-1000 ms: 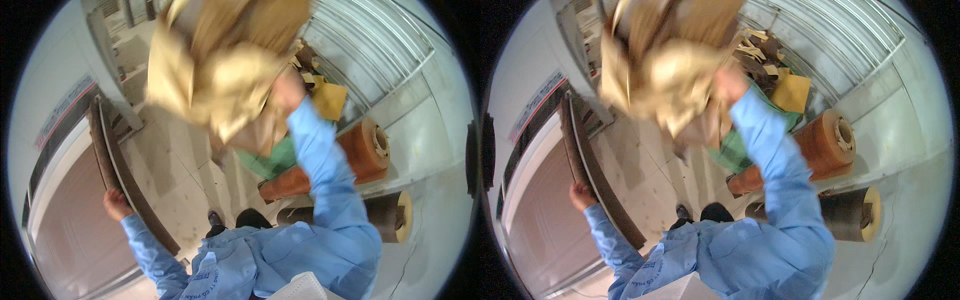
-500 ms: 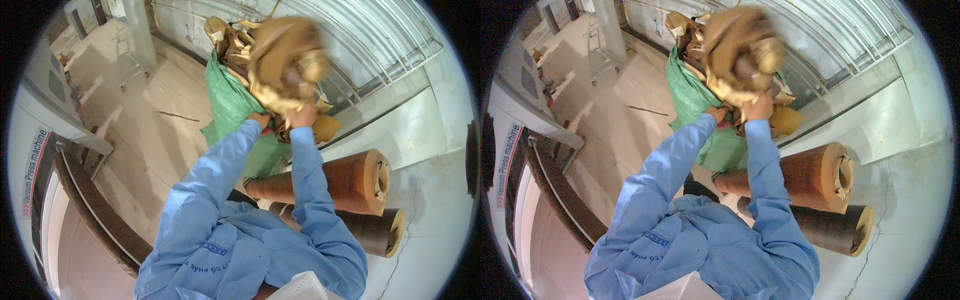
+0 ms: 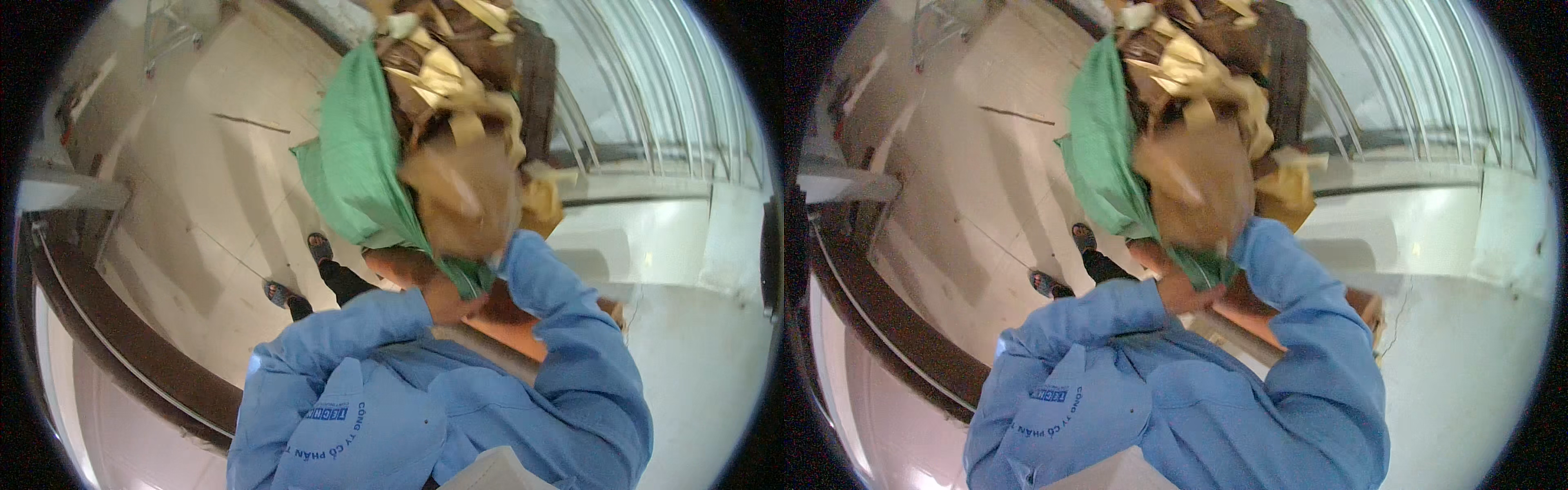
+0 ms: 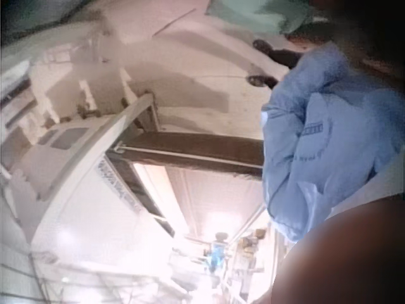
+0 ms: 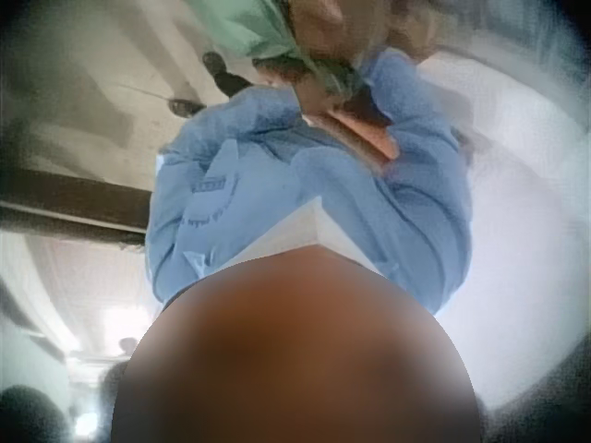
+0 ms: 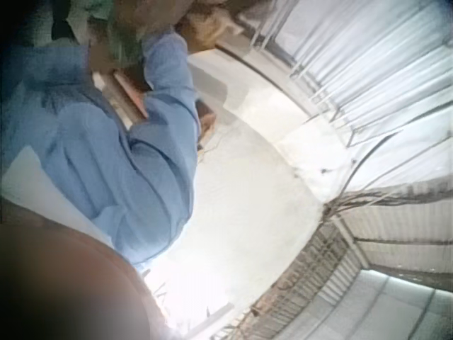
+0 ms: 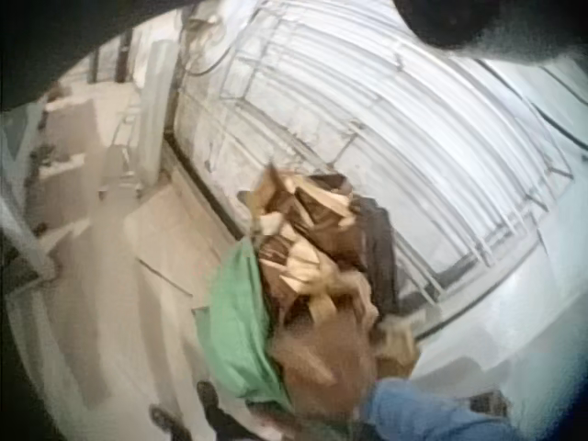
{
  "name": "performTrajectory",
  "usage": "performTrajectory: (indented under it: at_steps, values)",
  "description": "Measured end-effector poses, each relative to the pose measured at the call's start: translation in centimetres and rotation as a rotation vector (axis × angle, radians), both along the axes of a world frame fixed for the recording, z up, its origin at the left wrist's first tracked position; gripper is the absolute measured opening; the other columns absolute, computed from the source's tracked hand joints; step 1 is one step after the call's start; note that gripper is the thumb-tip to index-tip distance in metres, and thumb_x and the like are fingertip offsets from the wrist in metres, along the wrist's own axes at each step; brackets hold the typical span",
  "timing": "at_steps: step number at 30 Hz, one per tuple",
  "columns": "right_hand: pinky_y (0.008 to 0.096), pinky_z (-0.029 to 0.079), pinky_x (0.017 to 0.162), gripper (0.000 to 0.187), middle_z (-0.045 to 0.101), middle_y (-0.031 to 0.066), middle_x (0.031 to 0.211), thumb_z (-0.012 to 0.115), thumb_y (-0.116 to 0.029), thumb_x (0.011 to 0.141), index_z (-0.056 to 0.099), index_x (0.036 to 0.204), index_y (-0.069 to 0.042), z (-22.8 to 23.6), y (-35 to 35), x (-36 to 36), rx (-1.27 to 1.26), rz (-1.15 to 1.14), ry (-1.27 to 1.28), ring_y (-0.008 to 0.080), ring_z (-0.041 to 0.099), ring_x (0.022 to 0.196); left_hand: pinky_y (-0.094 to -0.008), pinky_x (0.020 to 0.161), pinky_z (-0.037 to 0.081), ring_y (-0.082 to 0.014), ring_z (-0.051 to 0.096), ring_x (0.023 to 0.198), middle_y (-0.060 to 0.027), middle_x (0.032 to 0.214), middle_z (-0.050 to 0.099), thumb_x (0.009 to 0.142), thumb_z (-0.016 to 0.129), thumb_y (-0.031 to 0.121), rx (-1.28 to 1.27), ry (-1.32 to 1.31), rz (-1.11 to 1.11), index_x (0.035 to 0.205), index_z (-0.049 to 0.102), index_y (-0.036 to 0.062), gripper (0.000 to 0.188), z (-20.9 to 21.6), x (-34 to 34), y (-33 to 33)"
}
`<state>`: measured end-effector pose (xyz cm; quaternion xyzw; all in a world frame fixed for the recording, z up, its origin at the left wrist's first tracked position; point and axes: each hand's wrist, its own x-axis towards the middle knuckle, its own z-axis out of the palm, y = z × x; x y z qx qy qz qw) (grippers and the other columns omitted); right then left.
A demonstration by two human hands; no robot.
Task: The person uses a utility knife to trim excess brown film from the edges of a large wooden panel mounted on a vacuum press machine. They cut along the perimeter, remove the trimmed film strips, and discard them into a green bag.
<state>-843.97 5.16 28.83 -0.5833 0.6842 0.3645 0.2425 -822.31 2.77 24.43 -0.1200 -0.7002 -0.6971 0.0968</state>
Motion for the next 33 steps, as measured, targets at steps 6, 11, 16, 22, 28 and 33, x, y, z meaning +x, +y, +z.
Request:
performTrajectory:
  at_steps: [6, 11, 16, 22, 28, 33]
  values:
    - [0.0462, 0.053, 0.084, 0.065, 0.068, 0.0198, 0.107, 0.073, -0.052, 0.077, 0.061, 0.115, 0.000, -5.1, 0.0, -2.5, 0.180, 0.022, -0.103, 0.0347, 0.065, 0.099, -0.0482, 0.072, 0.052, -0.0369, 0.064, 0.088, -0.0158, 0.099, 0.066, 0.082, 0.064, 0.024, -0.055, 0.284, 0.128, 0.104, 0.067, 0.0083, 0.028, -1.1, -1.2, -0.5]
    - [0.0453, 0.054, 0.084, 0.062, 0.068, 0.0184, 0.109, 0.071, -0.049, 0.081, 0.059, 0.119, -0.001, -2.9, 1.9, -6.1, 0.149, -0.057, -0.202, 0.0331, 0.065, 0.100, -0.0494, 0.072, 0.053, -0.0386, 0.066, 0.079, -0.0207, 0.079, 0.065, 0.096, 0.044, 0.052, -0.330, -0.355, -0.084, 0.105, 0.068, 0.0068, 0.052, -0.7, -11.3, -4.0]
    - [0.0443, 0.055, 0.084, 0.059, 0.067, 0.0170, 0.111, 0.068, -0.045, 0.085, 0.057, 0.122, -0.002, 2.4, 4.6, -8.8, 0.108, -0.258, -0.259, 0.0314, 0.065, 0.101, -0.0520, 0.080, 0.051, -0.0398, 0.066, 0.081, -0.0222, 0.084, 0.068, 0.097, 0.030, 0.061, -0.364, -0.417, 0.207, 0.095, 0.070, -0.0022, 0.074, -1.9, -16.4, -4.6]
    - [0.0431, 0.056, 0.084, 0.055, 0.067, 0.0154, 0.114, 0.066, -0.041, 0.089, 0.055, 0.126, -0.002, 11.4, 5.4, -14.5, 0.061, -0.651, -0.163, 0.0294, 0.065, 0.103, -0.0486, 0.085, 0.052, -0.0381, 0.065, 0.094, -0.0245, 0.105, 0.067, 0.097, 0.041, 0.050, -0.089, -0.582, 0.118, 0.104, 0.068, -0.0028, 0.060, -1.2, -18.2, -8.1]
    - [0.0420, 0.056, 0.083, 0.051, 0.067, 0.0137, 0.116, 0.063, -0.037, 0.094, 0.052, 0.130, -0.003, 23.7, -3.9, -11.0, -0.433, -0.836, -0.337, 0.0274, 0.065, 0.104, -0.0414, 0.081, 0.057, -0.0286, 0.066, 0.097, -0.0184, 0.109, 0.068, 0.093, 0.055, 0.055, 0.253, -0.533, -0.313, 0.107, 0.070, 0.0032, 0.056, -1.4, -11.3, -9.1]
    - [0.0344, 0.051, 0.092, 0.028, 0.062, 0.0136, 0.122, 0.047, -0.014, 0.102, 0.064, 0.120, 0.000, 26.8, -15.8, 3.8, -0.551, -0.114, -0.591, 0.0245, 0.060, 0.110, -0.0371, 0.076, 0.057, -0.0214, 0.065, 0.092, -0.0083, 0.105, 0.068, 0.090, 0.064, 0.052, 0.276, -0.328, -0.146, 0.107, 0.071, 0.0065, 0.049, -6.2, 1.9, -13.3]
